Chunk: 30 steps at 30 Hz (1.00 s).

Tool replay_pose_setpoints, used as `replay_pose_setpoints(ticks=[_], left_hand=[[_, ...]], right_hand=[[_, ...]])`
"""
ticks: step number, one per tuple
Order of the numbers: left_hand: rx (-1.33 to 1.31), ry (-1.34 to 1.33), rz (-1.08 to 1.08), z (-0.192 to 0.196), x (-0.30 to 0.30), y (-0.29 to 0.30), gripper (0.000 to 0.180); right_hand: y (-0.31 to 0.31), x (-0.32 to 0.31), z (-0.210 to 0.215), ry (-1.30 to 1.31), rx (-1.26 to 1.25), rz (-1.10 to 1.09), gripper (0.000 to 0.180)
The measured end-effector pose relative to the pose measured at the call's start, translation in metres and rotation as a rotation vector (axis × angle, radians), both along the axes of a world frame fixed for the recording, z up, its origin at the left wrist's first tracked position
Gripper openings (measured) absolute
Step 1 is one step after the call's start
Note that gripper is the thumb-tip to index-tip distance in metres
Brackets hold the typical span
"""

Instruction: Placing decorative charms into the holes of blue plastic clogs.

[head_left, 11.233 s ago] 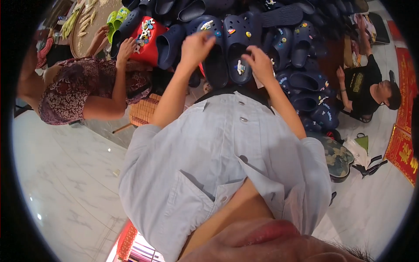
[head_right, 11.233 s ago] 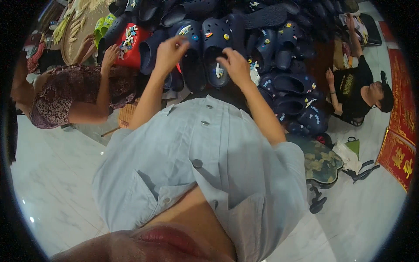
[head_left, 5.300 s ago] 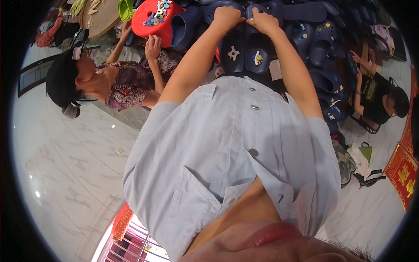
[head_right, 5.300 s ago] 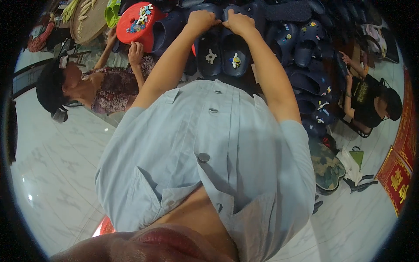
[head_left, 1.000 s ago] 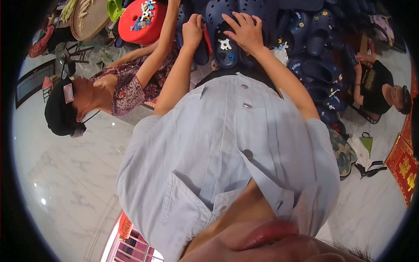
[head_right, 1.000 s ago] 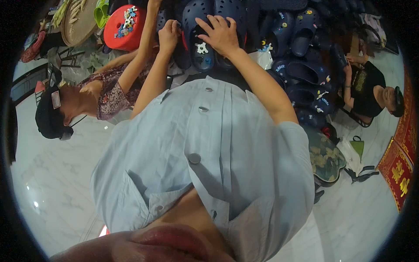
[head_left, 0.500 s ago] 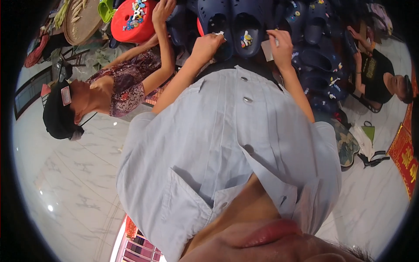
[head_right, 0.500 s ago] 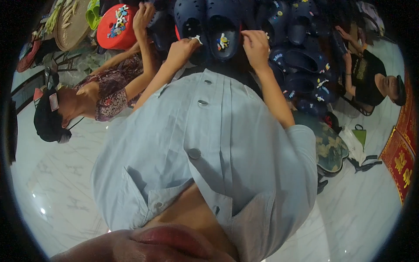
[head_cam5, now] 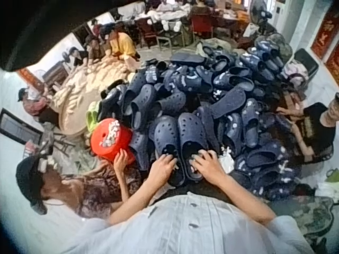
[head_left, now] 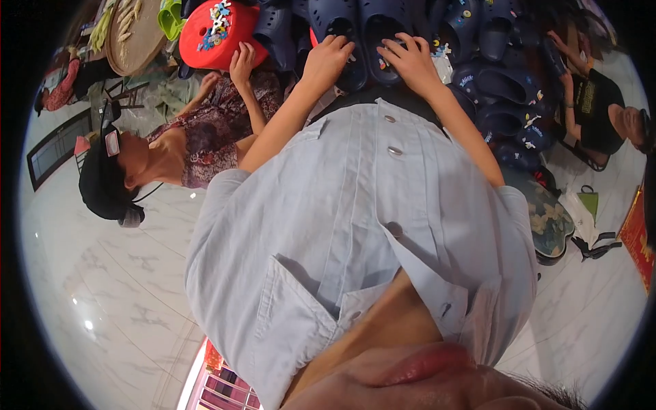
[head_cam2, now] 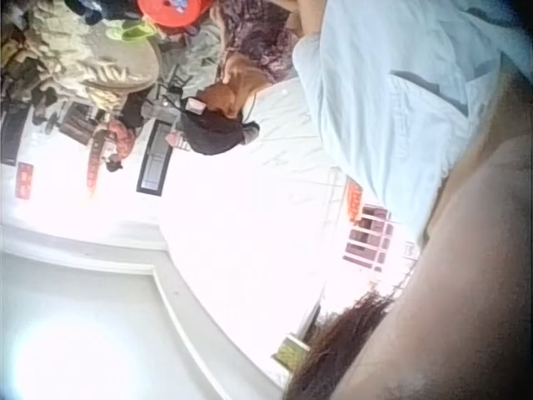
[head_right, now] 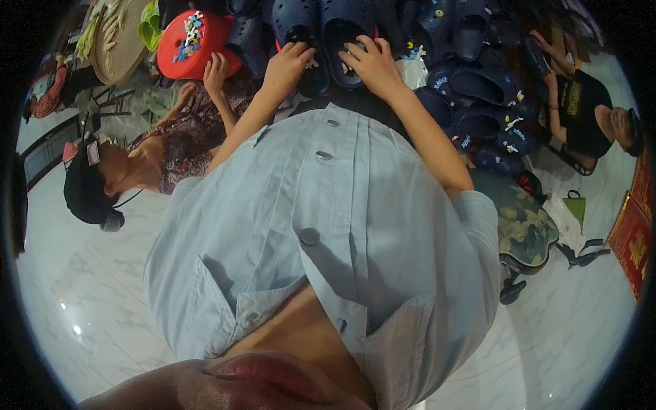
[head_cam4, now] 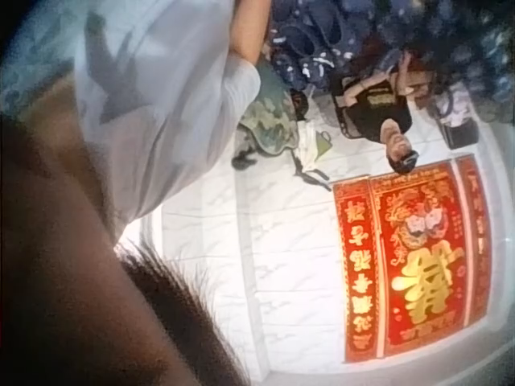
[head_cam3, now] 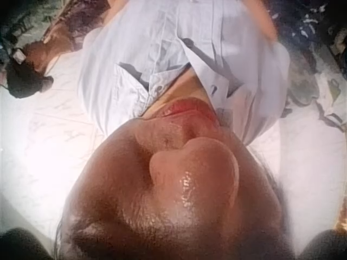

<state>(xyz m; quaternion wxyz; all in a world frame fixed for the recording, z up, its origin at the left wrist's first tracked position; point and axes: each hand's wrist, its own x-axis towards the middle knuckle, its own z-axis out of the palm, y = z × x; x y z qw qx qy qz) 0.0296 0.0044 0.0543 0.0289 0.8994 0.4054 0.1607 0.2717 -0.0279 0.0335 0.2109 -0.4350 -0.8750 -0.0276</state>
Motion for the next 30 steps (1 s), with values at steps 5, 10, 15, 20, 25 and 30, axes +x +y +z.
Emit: replay_pose_setpoints(ticks=[5, 10, 15, 20, 25, 30], left_hand=[[-0.031, 0.206, 0.004, 0.003, 0.01, -0.001, 0.02], [-0.06, 0.124, 0.042, -0.007, 0.008, 0.01, 0.021], [-0.281, -0.017, 0.099, -0.004, -0.001, 0.002, 0.018], [-0.417, -0.257, 0.137, 0.011, -0.002, -0.002, 0.019], [-0.437, -0.506, 0.208, 0.016, -0.005, -0.009, 0.023], [-0.516, -0.703, 0.239, 0.014, -0.007, 0.003, 0.024]], right_hand=[[0.003, 0.001, -0.008, -0.068, -0.074, 0.005, 0.025], [0.004, 0.004, -0.013, 0.027, -0.103, 0.002, 0.021], [-0.001, 0.003, -0.013, -0.005, -0.037, -0.009, 0.03], [0.003, 0.004, -0.016, -0.037, -0.027, -0.013, 0.025], [0.005, 0.003, -0.014, 0.124, -0.028, -0.019, 0.022], [0.017, 0.003, 0.003, 0.406, -0.013, -0.077, 0.017]])
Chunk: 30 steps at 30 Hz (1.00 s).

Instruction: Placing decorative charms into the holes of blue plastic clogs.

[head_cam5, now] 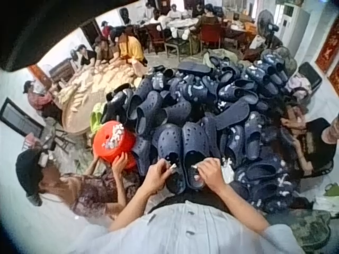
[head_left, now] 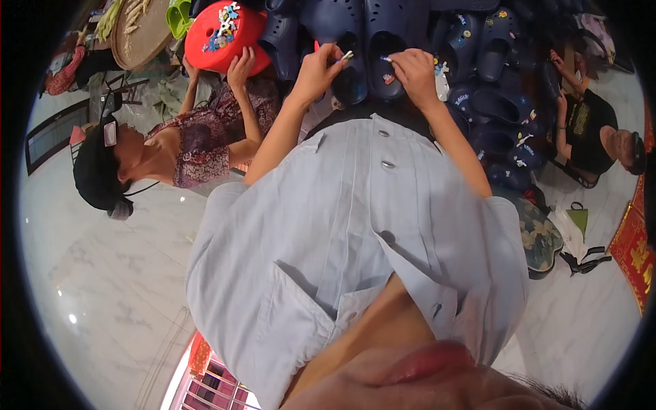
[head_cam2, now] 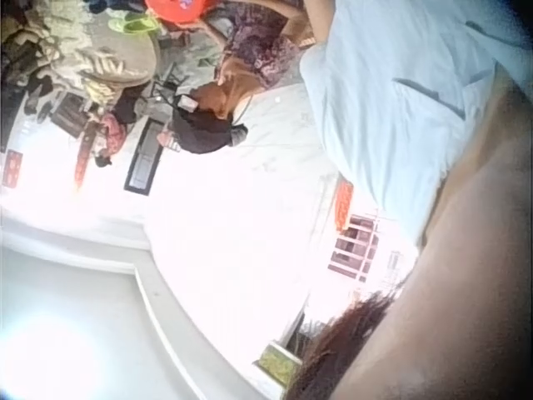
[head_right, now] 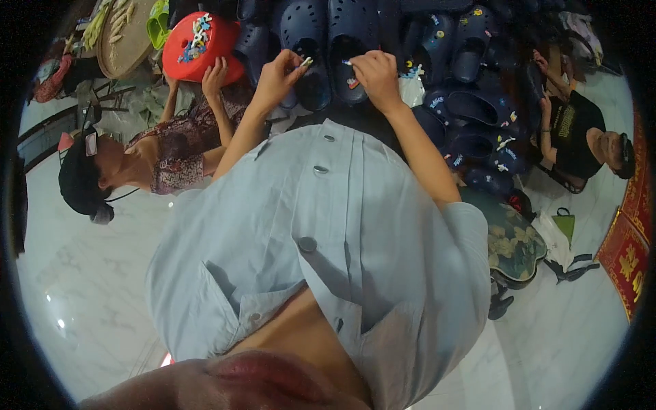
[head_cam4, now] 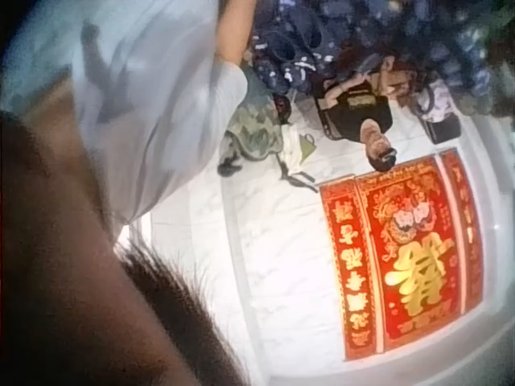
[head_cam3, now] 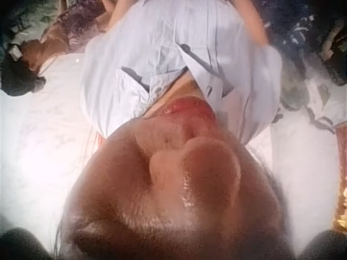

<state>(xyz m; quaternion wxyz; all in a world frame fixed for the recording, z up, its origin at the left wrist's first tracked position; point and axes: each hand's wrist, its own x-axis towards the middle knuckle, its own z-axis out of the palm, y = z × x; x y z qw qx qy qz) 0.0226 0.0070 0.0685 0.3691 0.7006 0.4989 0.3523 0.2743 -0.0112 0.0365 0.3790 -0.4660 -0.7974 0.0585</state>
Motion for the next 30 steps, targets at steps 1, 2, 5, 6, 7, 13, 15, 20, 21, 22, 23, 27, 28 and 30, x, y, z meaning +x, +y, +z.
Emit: replay_pose_setpoints(ticks=[1, 2, 5, 6, 7, 13, 15, 20, 21, 22, 23, 27, 28, 30], left_hand=[[-0.002, 0.041, 0.006, 0.0, -0.003, -0.003, 0.023], [-0.004, 0.082, 0.012, 0.001, -0.005, -0.008, 0.022], [-0.335, -0.382, 0.024, -0.002, -0.003, -0.005, 0.021], [-0.343, -0.382, 0.028, -0.002, -0.005, -0.005, 0.021], [-0.372, -0.375, 0.013, 0.001, -0.009, -0.001, 0.021], [-0.434, -0.513, 0.152, 0.013, -0.012, 0.002, 0.019], [-0.426, -0.547, 0.185, 0.014, -0.012, 0.007, 0.019], [-0.326, -0.571, 0.237, 0.013, -0.013, 0.019, 0.021], [-0.297, -0.566, 0.247, 0.015, -0.01, 0.022, 0.02], [-0.291, -0.569, 0.239, 0.017, -0.008, 0.026, 0.02], [-0.267, -0.567, 0.246, 0.019, -0.005, 0.03, 0.02], [-0.164, -0.501, 0.222, 0.022, 0.009, 0.047, 0.019], [-0.163, -0.504, 0.215, 0.022, 0.013, 0.051, 0.019], [-0.108, -0.461, 0.184, 0.024, 0.023, 0.058, 0.02]], right_hand=[[0.001, 0.0, 0.003, 0.047, 0.025, -0.006, 0.014], [-0.003, -0.002, 0.006, 0.044, 0.026, -0.003, 0.014], [-0.009, -0.003, -0.01, 0.794, -0.546, -0.067, 0.014], [-0.009, -0.003, -0.003, 0.948, -0.632, -0.037, 0.015], [-0.008, -0.001, 0.005, 0.983, -0.693, -0.032, 0.016], [-0.007, 0.005, 0.008, 1.335, -0.904, -0.045, 0.021], [-0.007, 0.006, 0.01, 1.349, -0.885, -0.041, 0.022], [-0.001, 0.019, 0.004, 1.326, -0.799, -0.047, 0.024], [0.003, 0.023, 0.003, 1.275, -0.785, -0.099, 0.021], [0.008, 0.027, 0.001, 1.224, -0.772, -0.152, 0.019], [0.014, 0.03, 0.0, 1.222, -0.761, -0.153, 0.019], [0.033, 0.028, 0.018, 1.323, -0.645, -0.092, 0.015], [0.036, 0.027, 0.024, 1.384, -0.652, -0.03, 0.015], [0.044, 0.028, 0.022, 1.375, -0.653, -0.02, 0.016]])
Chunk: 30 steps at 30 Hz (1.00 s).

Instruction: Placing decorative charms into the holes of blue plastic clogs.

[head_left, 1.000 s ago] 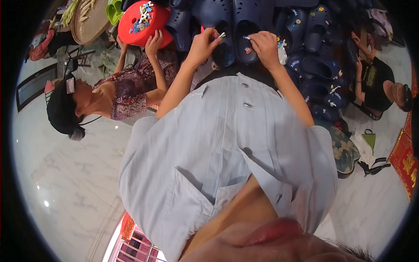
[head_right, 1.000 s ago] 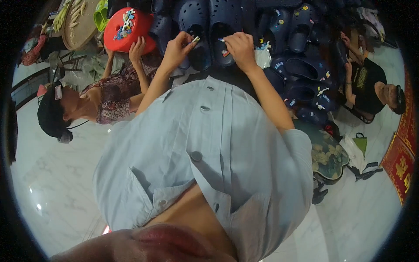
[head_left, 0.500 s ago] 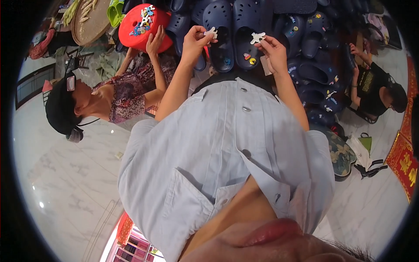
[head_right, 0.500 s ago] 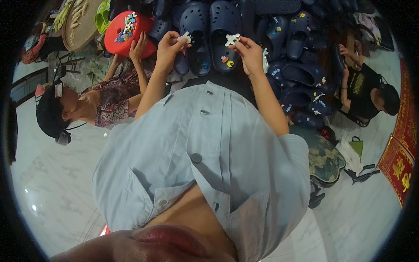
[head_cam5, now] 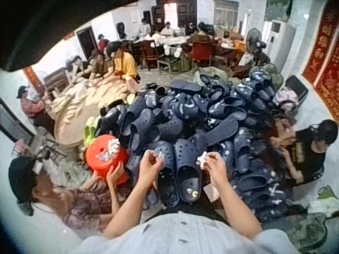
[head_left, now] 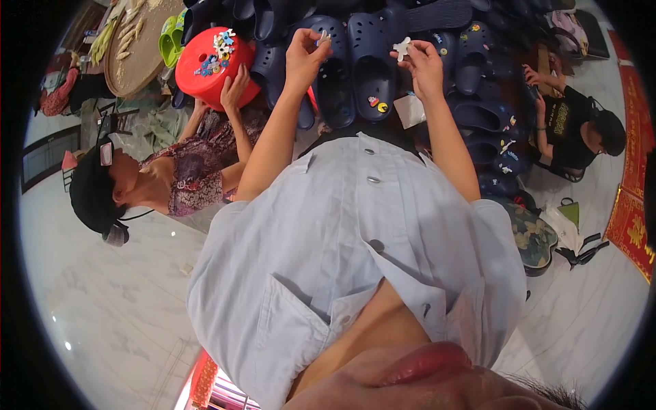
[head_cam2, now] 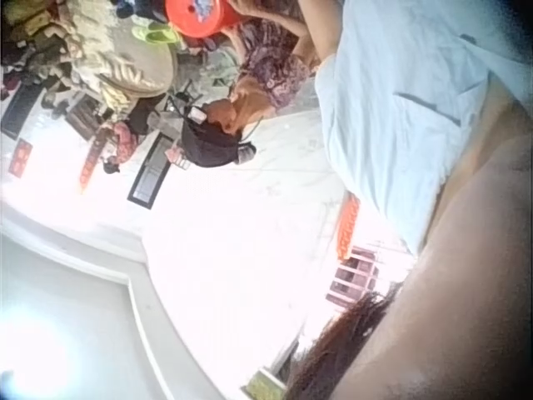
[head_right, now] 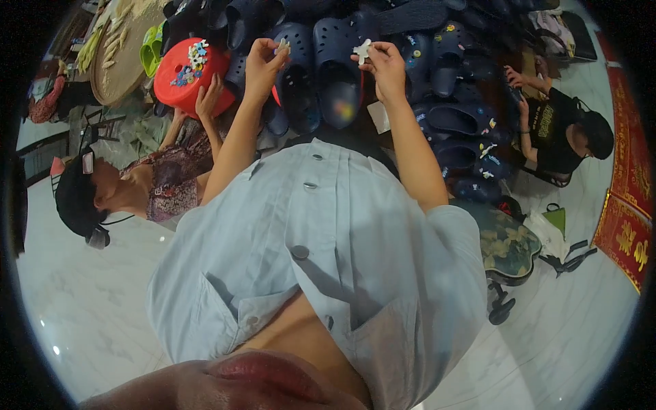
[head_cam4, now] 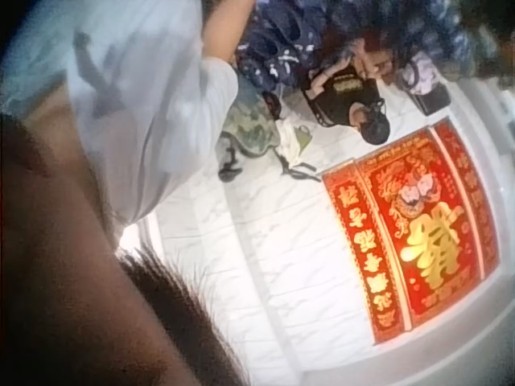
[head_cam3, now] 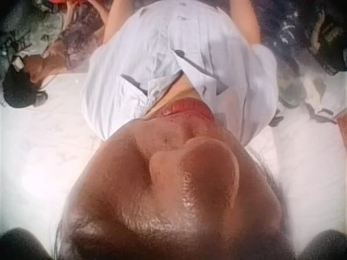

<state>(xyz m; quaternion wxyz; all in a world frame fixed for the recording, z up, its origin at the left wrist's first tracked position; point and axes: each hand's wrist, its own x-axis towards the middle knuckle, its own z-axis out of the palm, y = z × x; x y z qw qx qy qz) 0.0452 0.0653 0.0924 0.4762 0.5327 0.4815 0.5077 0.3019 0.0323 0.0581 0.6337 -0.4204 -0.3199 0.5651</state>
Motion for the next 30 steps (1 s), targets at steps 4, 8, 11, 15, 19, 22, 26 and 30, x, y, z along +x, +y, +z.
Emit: replay_pose_setpoints(ticks=[4, 8, 11, 15, 19, 22, 26, 30], left_hand=[[0.265, 0.204, -0.02, 0.006, 0.021, 0.009, 0.021], [0.687, 0.655, -0.111, -0.015, 0.024, 0.024, 0.023], [0.652, 0.739, -0.147, -0.019, 0.036, 0.022, 0.018], [0.687, 0.832, -0.248, -0.025, 0.042, 0.018, 0.018], [0.672, 0.964, -0.281, -0.03, 0.043, 0.01, 0.03], [0.712, 1.008, -0.228, -0.039, 0.043, 0.012, 0.03], [0.723, 0.997, -0.212, -0.041, 0.045, 0.015, 0.029], [0.692, 0.964, -0.221, -0.041, 0.042, 0.015, 0.029]], right_hand=[[0.007, 0.0, -0.007, -0.089, -0.062, -0.009, 0.021], [0.013, -0.003, -0.01, -0.141, -0.026, 0.002, 0.031], [0.02, -0.004, -0.017, -0.202, -0.079, -0.07, 0.031], [0.042, -0.003, -0.033, -0.392, -0.046, -0.151, 0.023], [0.073, -0.009, -0.035, -1.031, 0.091, -0.335, 0.015], [0.096, -0.015, -0.041, -1.123, 0.23, -0.336, 0.015], [0.114, -0.026, -0.055, -1.251, 0.287, -0.204, 0.017], [0.113, -0.035, -0.052, -1.217, 0.304, -0.059, 0.027]])
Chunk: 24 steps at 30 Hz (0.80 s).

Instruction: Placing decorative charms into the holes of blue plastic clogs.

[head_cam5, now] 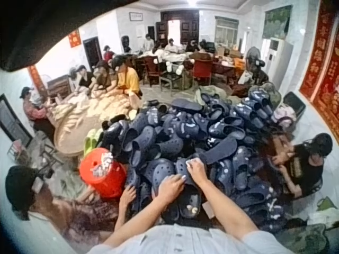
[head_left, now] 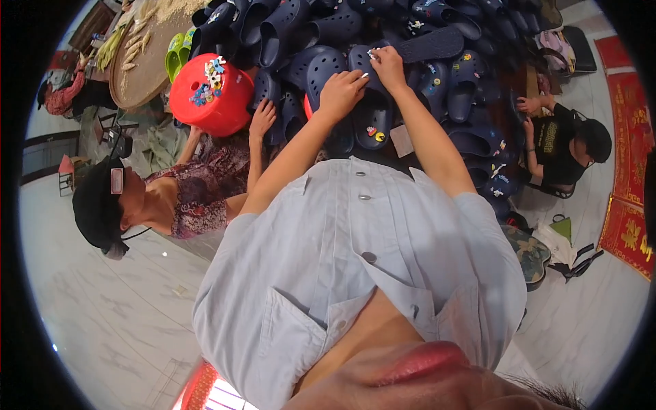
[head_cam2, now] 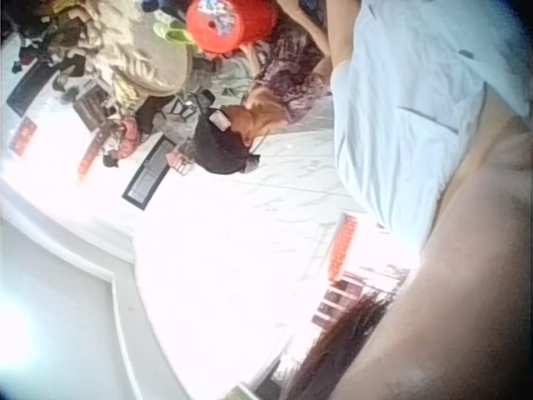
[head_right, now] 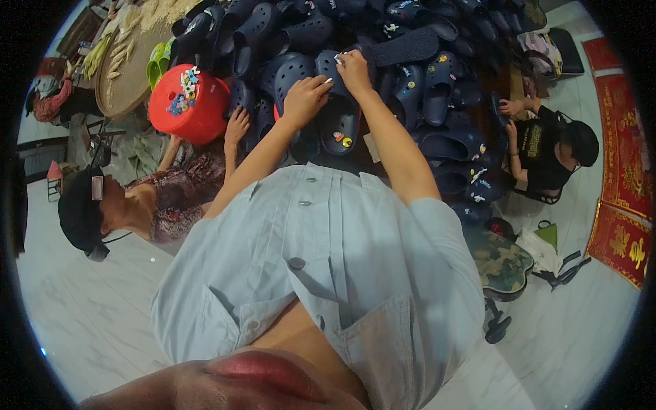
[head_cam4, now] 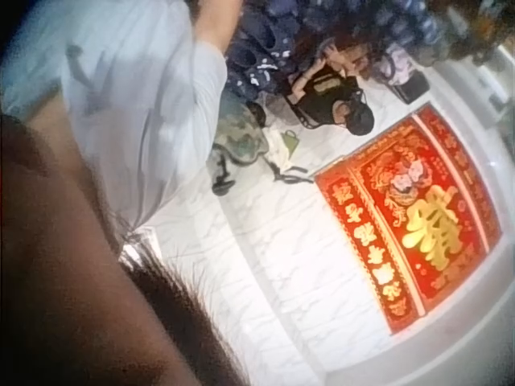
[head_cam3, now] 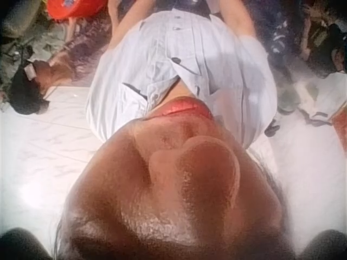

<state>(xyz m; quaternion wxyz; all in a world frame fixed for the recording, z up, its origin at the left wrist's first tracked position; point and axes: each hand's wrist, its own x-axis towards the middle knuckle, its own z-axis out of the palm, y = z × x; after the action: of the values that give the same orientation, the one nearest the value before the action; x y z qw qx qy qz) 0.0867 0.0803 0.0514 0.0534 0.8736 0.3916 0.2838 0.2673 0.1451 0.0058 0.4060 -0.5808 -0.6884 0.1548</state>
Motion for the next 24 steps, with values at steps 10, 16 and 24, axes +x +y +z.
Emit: replay_pose_setpoints(ticks=[10, 16, 24], left_hand=[[-0.013, -0.003, 0.01, -0.001, -0.001, -0.001, 0.03], [-0.034, 0.01, 0.014, 0.003, 0.004, 0.0, 0.03], [-0.065, 0.022, 0.016, 0.003, 0.008, 0.007, 0.034]], right_hand=[[-0.019, 0.0, 0.01, -0.316, 0.108, 0.032, 0.033], [-0.023, 0.007, 0.008, -0.31, 0.119, 0.058, 0.035], [-0.016, 0.015, 0.006, -0.373, 0.113, 0.052, 0.029]])
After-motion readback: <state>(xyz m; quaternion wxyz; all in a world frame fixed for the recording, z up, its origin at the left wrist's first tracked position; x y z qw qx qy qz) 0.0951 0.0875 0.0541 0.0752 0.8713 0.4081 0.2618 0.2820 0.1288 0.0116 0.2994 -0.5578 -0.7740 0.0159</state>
